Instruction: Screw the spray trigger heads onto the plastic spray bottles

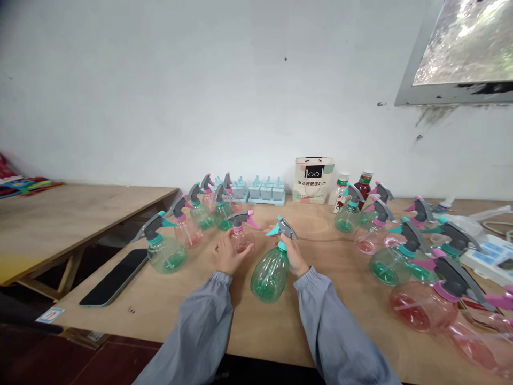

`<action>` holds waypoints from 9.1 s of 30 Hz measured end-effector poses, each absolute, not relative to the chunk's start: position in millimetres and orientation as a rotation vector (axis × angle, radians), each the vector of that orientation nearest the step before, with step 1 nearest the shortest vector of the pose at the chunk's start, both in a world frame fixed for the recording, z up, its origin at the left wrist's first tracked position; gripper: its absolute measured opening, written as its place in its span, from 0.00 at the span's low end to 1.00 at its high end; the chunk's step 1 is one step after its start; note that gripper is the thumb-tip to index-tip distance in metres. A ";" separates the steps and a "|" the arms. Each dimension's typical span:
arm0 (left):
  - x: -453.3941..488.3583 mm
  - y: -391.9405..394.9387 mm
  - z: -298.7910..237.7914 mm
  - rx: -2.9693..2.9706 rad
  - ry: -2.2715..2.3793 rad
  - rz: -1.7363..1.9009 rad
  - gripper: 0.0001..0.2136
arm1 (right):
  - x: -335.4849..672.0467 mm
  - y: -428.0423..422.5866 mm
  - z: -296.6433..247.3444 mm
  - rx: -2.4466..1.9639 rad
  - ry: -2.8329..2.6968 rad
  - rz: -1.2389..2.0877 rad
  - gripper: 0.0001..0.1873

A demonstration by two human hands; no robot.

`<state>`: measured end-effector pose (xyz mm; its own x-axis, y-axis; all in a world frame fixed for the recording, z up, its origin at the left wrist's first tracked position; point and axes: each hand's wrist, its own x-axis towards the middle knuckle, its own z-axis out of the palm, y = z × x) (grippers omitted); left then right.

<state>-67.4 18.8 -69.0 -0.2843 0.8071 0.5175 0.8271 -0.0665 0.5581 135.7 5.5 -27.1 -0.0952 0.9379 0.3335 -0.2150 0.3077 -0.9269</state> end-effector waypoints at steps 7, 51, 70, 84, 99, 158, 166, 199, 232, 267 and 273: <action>-67.3 18.6 -68.7 -1.873 -2.128 -1.324 0.38 | 140.4 2.9 -25.0 -0.745 -1.332 0.921 0.25; -32.5 -4.2 -68.4 -1.982 -2.030 -1.164 0.36 | 117.4 27.7 -53.3 -0.999 -1.600 0.005 0.37; -107.9 85.3 -8.3 -1.570 -2.271 -1.622 0.42 | 158.2 29.3 -37.5 -0.951 -1.096 0.796 0.21; -78.4 52.8 -60.9 -1.903 -2.225 -1.285 0.40 | 153.7 12.3 -26.5 -0.844 -0.933 1.359 0.26; -64.6 27.1 -72.9 -1.945 -2.084 -1.258 0.37 | 142.2 3.9 -21.0 -0.847 -1.121 1.205 0.20; -65.9 28.3 -72.7 -1.988 -2.060 -1.290 0.36 | 293.0 66.2 -14.5 -1.160 -1.146 0.226 0.32; -71.2 40.9 -89.7 -2.066 -1.885 -1.532 0.37 | 257.4 5.4 -49.8 -0.903 -1.192 -0.465 0.35; -101.6 190.6 39.4 -1.854 -2.295 -1.258 0.21 | 133.3 54.0 -39.4 -0.877 -1.519 0.672 0.30; -59.6 6.1 -78.3 -2.149 -1.536 -1.333 0.18 | 135.6 24.5 9.1 -0.656 -1.532 1.243 0.31; -63.1 7.1 -74.4 -2.191 -1.542 -1.275 0.18 | 129.0 20.6 8.1 -0.730 -1.396 0.963 0.30; -63.7 8.0 -75.7 -2.202 -1.515 -1.289 0.19 | 159.9 -1.7 0.1 -0.904 -1.423 0.763 0.24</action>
<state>-63.7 8.0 -75.7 0.1082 0.6768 0.7282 0.8272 -0.4675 0.3117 159.9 -1.7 0.1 0.0283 0.8757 0.4821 0.0827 0.4786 -0.8742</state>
